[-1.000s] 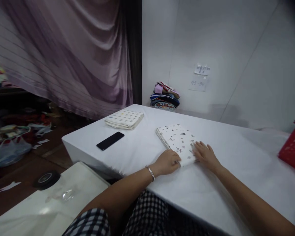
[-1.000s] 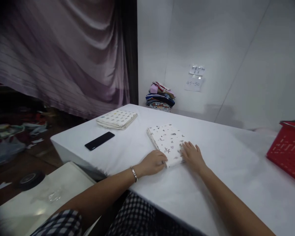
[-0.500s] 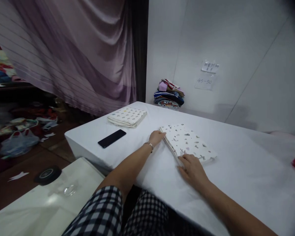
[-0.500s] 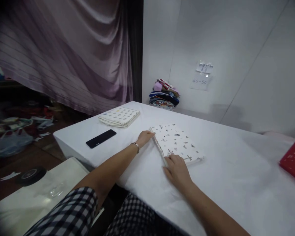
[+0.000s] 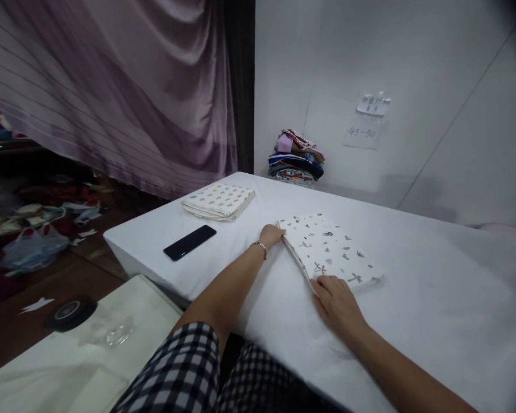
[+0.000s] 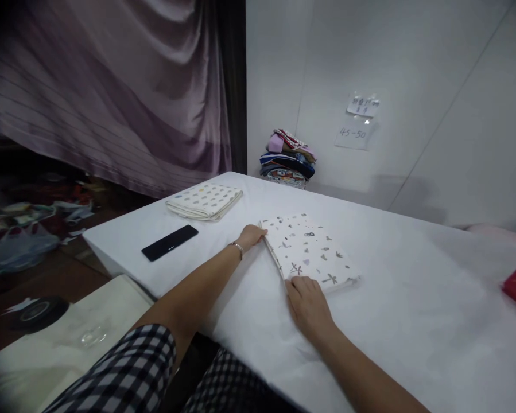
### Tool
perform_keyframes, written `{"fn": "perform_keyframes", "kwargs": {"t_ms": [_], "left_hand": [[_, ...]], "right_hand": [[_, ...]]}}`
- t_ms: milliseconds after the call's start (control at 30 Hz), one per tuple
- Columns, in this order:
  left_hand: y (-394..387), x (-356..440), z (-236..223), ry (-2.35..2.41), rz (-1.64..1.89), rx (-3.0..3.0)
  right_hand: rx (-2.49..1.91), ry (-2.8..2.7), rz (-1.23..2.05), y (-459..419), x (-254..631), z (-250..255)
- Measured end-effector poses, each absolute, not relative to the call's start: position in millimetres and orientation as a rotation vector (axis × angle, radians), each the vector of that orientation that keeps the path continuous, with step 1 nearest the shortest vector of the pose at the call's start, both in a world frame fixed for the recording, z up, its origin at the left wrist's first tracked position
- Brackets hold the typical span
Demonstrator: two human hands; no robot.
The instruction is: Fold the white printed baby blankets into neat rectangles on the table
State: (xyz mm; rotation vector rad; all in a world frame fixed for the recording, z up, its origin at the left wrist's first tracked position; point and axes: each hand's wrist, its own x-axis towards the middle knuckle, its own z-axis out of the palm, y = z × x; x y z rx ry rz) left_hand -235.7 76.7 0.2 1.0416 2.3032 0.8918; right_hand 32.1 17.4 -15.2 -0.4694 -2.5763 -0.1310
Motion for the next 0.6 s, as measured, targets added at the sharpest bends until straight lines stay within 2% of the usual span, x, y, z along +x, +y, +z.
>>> {"fn": "perform_keyframes", "kwargs": {"t_ms": [600], "left_hand": [[95.3,-251.9,7.0,2.479,0.746,1.040]], "right_hand": [[-0.476,-2.593,-0.111,16.1,31.3,-14.8]]}}
